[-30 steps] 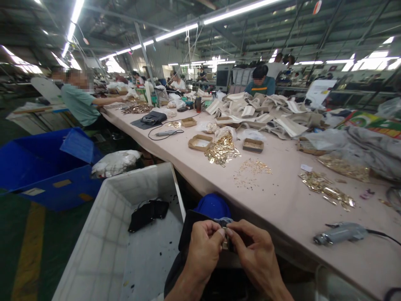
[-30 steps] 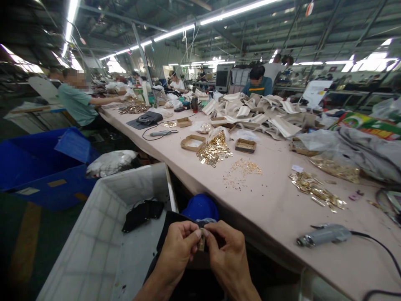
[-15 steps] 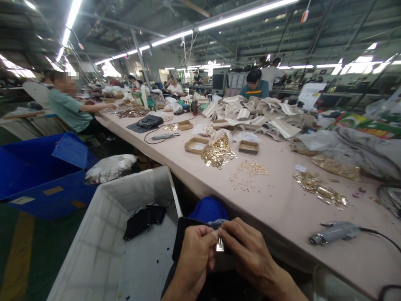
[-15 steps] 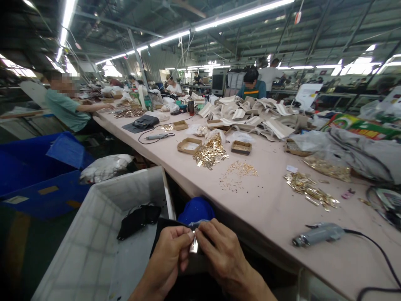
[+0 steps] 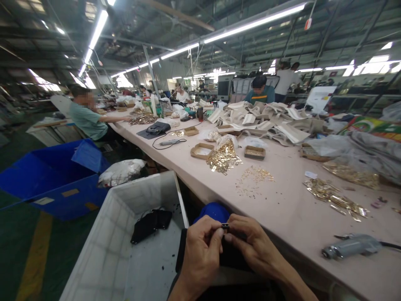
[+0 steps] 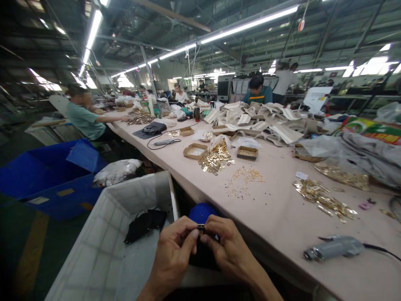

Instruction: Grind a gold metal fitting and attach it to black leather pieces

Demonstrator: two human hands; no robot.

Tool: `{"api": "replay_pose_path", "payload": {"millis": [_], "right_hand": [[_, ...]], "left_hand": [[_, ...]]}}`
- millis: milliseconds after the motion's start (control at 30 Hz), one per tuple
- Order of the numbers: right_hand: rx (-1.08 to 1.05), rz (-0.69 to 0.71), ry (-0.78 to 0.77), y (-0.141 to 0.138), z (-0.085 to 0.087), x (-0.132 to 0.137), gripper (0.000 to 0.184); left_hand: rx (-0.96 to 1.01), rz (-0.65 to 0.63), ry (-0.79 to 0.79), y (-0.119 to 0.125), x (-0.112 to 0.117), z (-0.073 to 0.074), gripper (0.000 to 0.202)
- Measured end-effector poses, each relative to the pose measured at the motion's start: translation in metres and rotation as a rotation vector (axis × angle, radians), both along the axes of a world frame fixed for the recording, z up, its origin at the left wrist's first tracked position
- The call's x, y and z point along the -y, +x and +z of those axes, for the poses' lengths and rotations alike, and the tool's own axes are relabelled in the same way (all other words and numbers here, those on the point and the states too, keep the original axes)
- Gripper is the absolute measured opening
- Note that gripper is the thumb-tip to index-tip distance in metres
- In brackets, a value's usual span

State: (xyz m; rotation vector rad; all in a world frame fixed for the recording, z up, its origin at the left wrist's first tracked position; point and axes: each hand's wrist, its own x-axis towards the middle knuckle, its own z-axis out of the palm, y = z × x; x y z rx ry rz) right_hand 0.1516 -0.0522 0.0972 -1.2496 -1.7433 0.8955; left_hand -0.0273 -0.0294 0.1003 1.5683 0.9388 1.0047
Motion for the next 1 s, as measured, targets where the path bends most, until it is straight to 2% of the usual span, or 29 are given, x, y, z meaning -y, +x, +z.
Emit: {"api": "replay_pose_path", "payload": {"millis": [67, 167, 267, 367, 633, 833, 1000], "right_hand": [[0.016, 0.001, -0.056, 0.001, 0.003, -0.001, 0.023], [0.013, -0.001, -0.088, 0.001, 0.003, -0.003, 0.031], [-0.038, 0.015, -0.134, 0.001, 0.001, -0.003, 0.034], [-0.038, -0.035, -0.187, 0.001, -0.002, -0.001, 0.041], [-0.025, -0.141, -0.112, -0.002, -0.004, 0.000, 0.043], [-0.022, -0.189, -0.154, -0.004, -0.003, 0.001, 0.044], [-0.018, -0.214, -0.173, -0.007, -0.004, 0.002, 0.042]], "left_hand": [[-0.048, -0.009, 0.027, 0.001, -0.004, 0.002, 0.027], [-0.148, 0.047, 0.047, 0.003, -0.006, 0.004, 0.026], [-0.205, 0.071, 0.007, 0.005, -0.007, 0.003, 0.023], [-0.227, 0.077, -0.019, 0.008, -0.007, 0.001, 0.024], [-0.267, 0.054, 0.025, 0.011, -0.010, -0.001, 0.028], [-0.289, 0.062, 0.080, 0.013, -0.009, -0.003, 0.030], [-0.258, 0.071, 0.062, 0.015, -0.009, -0.002, 0.032]]}}
